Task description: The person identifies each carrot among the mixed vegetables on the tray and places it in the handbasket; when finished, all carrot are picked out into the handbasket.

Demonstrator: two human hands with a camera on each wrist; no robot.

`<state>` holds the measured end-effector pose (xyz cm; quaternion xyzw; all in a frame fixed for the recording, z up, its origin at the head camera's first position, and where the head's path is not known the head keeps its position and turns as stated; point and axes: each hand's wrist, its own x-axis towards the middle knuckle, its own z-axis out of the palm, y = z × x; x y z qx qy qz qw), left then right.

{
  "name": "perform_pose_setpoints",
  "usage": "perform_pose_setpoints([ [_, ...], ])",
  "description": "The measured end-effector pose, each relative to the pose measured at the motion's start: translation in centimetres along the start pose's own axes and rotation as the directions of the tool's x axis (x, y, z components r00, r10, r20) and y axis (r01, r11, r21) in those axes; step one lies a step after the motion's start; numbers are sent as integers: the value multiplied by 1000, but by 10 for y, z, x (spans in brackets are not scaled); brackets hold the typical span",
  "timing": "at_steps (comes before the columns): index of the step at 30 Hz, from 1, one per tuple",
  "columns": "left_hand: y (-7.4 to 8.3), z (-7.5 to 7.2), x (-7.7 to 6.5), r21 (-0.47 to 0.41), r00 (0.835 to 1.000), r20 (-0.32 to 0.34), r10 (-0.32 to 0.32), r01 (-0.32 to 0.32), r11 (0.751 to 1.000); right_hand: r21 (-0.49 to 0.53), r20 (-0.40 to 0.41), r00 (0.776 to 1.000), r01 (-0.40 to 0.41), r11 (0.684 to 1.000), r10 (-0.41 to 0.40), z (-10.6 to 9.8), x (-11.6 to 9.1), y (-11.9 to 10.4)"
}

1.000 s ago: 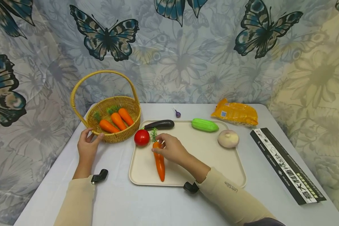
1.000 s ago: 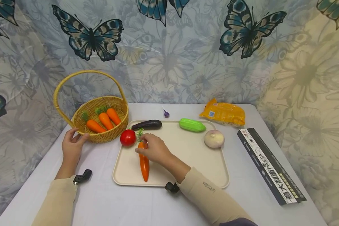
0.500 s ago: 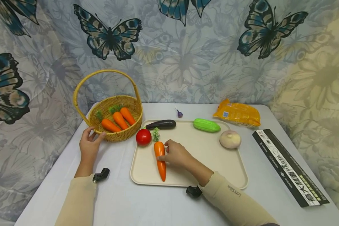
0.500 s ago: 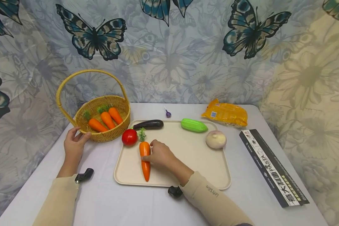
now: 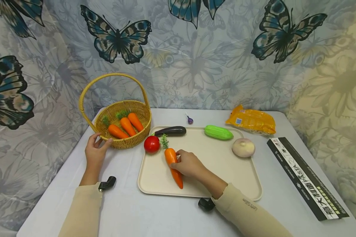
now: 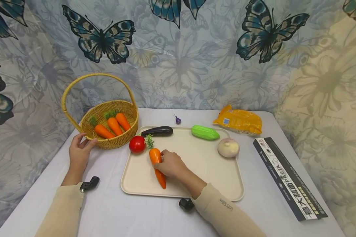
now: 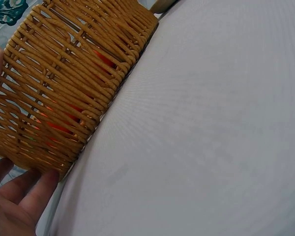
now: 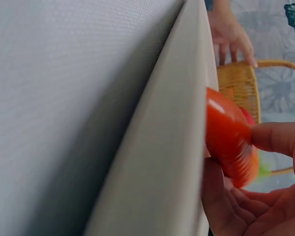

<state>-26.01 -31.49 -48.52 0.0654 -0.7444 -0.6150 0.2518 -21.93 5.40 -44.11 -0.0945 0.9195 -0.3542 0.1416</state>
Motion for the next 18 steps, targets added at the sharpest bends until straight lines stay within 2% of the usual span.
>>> perform_pose_setpoints([
  [6, 0, 0, -1, 9, 1000, 7, -15, 15, 1000, 58, -43, 999, 28, 998, -26, -8, 2, 0],
  [12, 2, -1, -1, -19, 1000, -3, -6, 6, 1000, 162, -41, 998, 63, 985, -57, -13, 19, -7],
  [18, 2, 0, -1, -32, 1000, 8, -1, 2, 999, 221, -48, 990, 139, 965, -131, -22, 38, -24],
])
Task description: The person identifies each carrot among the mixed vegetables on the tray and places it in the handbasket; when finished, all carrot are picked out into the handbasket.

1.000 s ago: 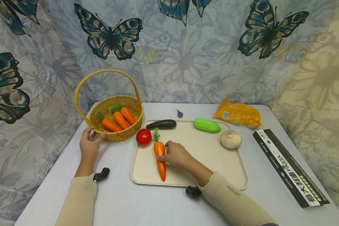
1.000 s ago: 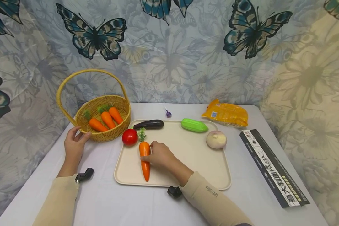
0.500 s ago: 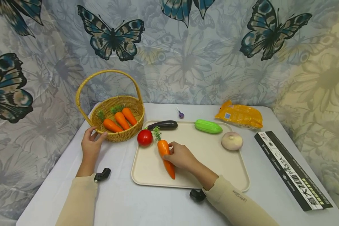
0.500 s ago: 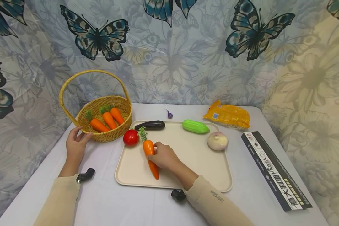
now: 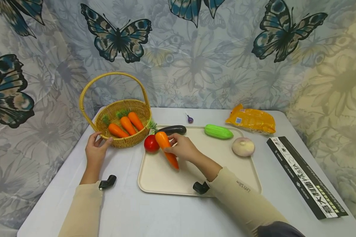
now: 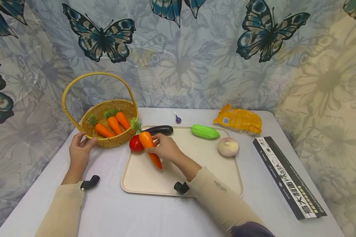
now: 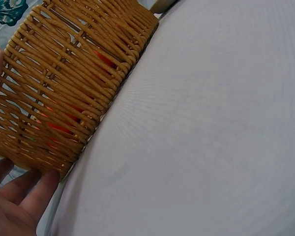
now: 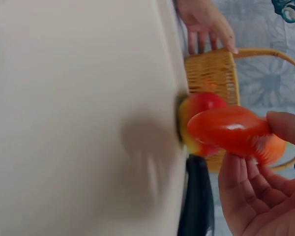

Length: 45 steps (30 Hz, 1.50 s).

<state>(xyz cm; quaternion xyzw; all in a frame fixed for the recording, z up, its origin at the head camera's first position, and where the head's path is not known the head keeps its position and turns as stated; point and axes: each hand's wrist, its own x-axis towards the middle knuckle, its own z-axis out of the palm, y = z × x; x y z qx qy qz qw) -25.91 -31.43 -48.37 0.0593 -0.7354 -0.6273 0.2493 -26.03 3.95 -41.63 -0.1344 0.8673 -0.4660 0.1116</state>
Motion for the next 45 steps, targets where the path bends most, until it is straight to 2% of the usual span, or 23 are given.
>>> perform_pose_setpoints([
  [6, 0, -1, 1, -1, 1000, -3, 12, -12, 1000, 65, 32, 998, 45, 997, -47, 0, 28, -16],
  [14, 2, 1, -1, 0, 1000, -10, 11, -11, 1000, -48, 51, 996, 74, 996, -72, 2, 59, -42],
  [21, 5, 1, 1, 5, 1000, -14, 0, 0, 1000, -33, 43, 992, 120, 992, -119, 5, 89, -60],
  [28, 6, 1, 1, -6, 1000, -10, -7, 7, 1000, 79, 17, 995, 95, 992, -97, 5, 118, -72],
  [36, -1, 1, 2, 5, 999, -13, -32, 32, 999, 200, -7, 998, 60, 978, -59, 7, 133, -83],
  [45, -1, 2, 3, 1, 1000, -7, -6, 6, 1000, 328, -125, 987, 134, 935, -98, 24, 155, -87],
])
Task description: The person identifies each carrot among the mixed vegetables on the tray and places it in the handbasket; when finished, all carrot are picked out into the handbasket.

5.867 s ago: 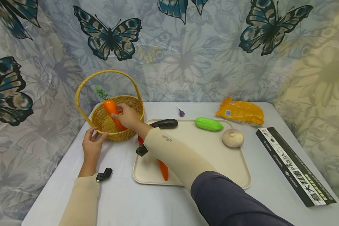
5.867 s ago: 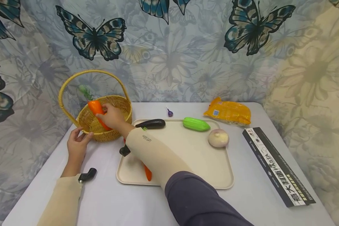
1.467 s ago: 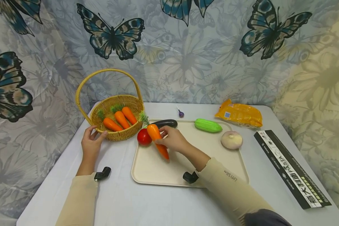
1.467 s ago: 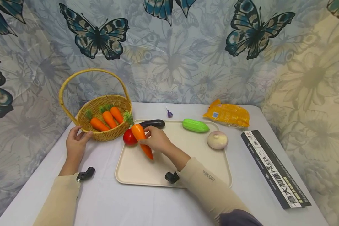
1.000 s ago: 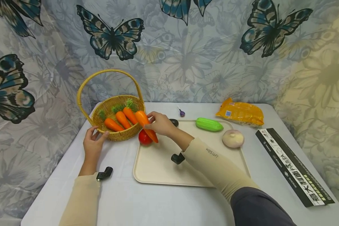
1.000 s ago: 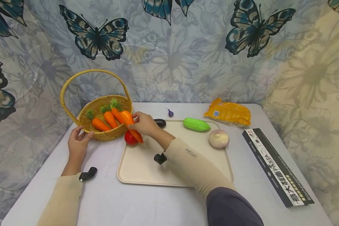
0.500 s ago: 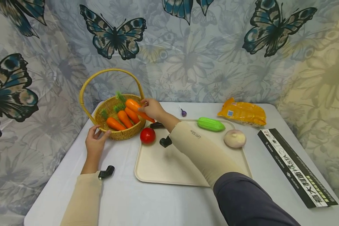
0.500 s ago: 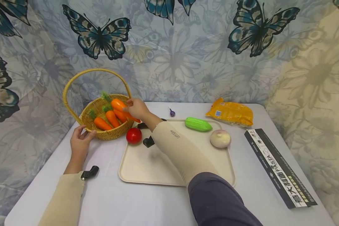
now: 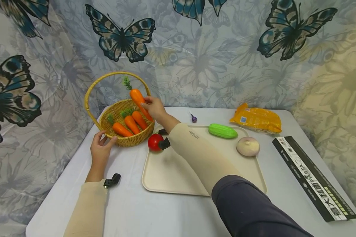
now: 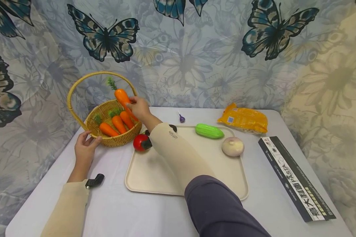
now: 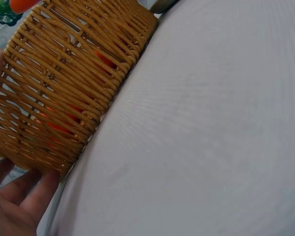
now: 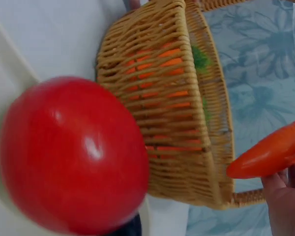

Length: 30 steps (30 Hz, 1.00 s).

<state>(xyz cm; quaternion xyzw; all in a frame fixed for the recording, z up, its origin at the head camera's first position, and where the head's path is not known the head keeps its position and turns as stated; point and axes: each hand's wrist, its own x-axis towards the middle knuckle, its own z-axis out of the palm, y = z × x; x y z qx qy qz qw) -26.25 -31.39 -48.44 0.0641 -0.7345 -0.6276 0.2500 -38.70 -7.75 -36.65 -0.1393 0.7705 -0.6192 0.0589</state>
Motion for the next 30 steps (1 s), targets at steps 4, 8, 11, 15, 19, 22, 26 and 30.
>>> perform_pose_setpoints([
  [4, 1, 0, 0, -12, 1000, 11, 5, -5, 1000, 34, -69, 998, 5, 999, -3, 11, 3, 7],
  [8, 2, 3, 1, -7, 1000, 17, 7, -7, 1000, -26, -106, 994, -29, 999, 26, 19, 4, 14],
  [11, 2, 4, 2, -8, 1000, 22, 2, -2, 1000, -99, -98, 994, -68, 993, 58, 23, 5, 19],
  [15, 3, 3, 4, -33, 1000, 29, 1, 0, 999, -169, -76, 995, -76, 983, 64, 28, 7, 21],
  [19, 2, 2, 5, -36, 1000, 26, 9, -8, 999, -242, -72, 996, -73, 968, 57, 32, 7, 20],
  [22, 1, 1, 5, -17, 1000, 18, -2, 3, 1000, -340, -74, 995, -85, 937, 64, 35, 7, 18],
  [26, 1, 0, 3, 14, 1000, 7, -10, 10, 1000, -487, -69, 995, -100, 868, 76, 39, 8, 17],
  [30, 0, -1, 1, 34, 1000, 1, -5, 5, 999, -532, -65, 993, -115, 839, 95, 43, 9, 18],
])
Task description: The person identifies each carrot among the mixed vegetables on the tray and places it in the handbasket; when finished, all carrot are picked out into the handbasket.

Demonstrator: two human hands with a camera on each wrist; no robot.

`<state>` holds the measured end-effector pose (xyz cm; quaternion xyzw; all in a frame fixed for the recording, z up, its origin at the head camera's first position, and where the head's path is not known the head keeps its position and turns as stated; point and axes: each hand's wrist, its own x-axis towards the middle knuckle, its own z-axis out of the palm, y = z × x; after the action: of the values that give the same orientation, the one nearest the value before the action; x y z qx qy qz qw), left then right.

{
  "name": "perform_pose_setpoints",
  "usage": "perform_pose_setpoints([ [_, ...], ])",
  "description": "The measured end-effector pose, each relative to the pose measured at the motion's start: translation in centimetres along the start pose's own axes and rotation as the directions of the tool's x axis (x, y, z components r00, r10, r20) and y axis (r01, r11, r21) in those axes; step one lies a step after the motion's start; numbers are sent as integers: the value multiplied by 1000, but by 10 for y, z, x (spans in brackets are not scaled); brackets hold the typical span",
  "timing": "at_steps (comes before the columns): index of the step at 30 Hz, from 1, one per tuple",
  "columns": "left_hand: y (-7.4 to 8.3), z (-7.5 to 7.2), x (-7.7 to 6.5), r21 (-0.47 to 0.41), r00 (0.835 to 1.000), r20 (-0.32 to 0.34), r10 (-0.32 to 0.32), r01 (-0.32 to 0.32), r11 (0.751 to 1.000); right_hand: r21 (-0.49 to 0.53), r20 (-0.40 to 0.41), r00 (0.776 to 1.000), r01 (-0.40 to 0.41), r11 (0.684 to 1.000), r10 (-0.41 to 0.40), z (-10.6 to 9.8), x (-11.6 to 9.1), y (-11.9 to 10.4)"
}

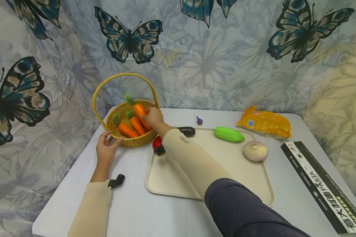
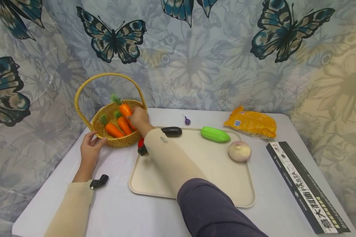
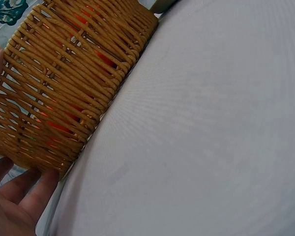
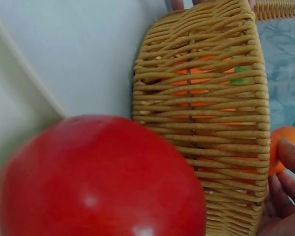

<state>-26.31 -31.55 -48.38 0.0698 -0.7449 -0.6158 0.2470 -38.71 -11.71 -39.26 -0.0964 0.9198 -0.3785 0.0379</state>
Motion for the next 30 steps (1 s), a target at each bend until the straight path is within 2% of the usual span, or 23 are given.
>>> perform_pose_setpoints([
  [6, 1, 3, 2, -13, 1000, 7, -3, 3, 1000, 61, -44, 999, -2, 998, 4, -2, 2, 4],
  [13, 1, 7, 6, -23, 1000, 30, -8, 9, 1000, 185, -60, 997, 57, 981, -47, -12, -5, 16],
  [17, 1, 8, 8, -33, 999, 37, -9, 10, 999, 245, -52, 992, 120, 962, -111, -27, -13, 24],
  [21, 0, 10, 10, -27, 999, 32, -7, 8, 1000, 263, -57, 985, 171, 950, -161, -50, -24, 35],
  [23, 2, 7, 9, 19, 999, 16, 32, -32, 999, 270, -65, 981, 192, 944, -181, -59, -31, 41],
  [25, 7, 3, 8, 125, 993, -1, 115, -114, 986, 263, -82, 976, 215, 940, -200, -67, -38, 48],
  [26, 11, 1, 8, 189, 983, -13, 185, -180, 965, 256, -95, 972, 230, 939, -213, -71, -42, 52],
  [27, 15, -2, 8, 257, 962, -29, 271, -255, 932, 248, -109, 969, 244, 938, -223, -75, -46, 55],
  [28, 21, -4, 8, 329, 932, -54, 358, -322, 888, 241, -122, 965, 257, 936, -233, -79, -51, 60],
  [30, 31, -10, 9, 462, 854, -108, 510, -411, 786, 217, -139, 959, 271, 938, -245, -87, -62, 68],
])
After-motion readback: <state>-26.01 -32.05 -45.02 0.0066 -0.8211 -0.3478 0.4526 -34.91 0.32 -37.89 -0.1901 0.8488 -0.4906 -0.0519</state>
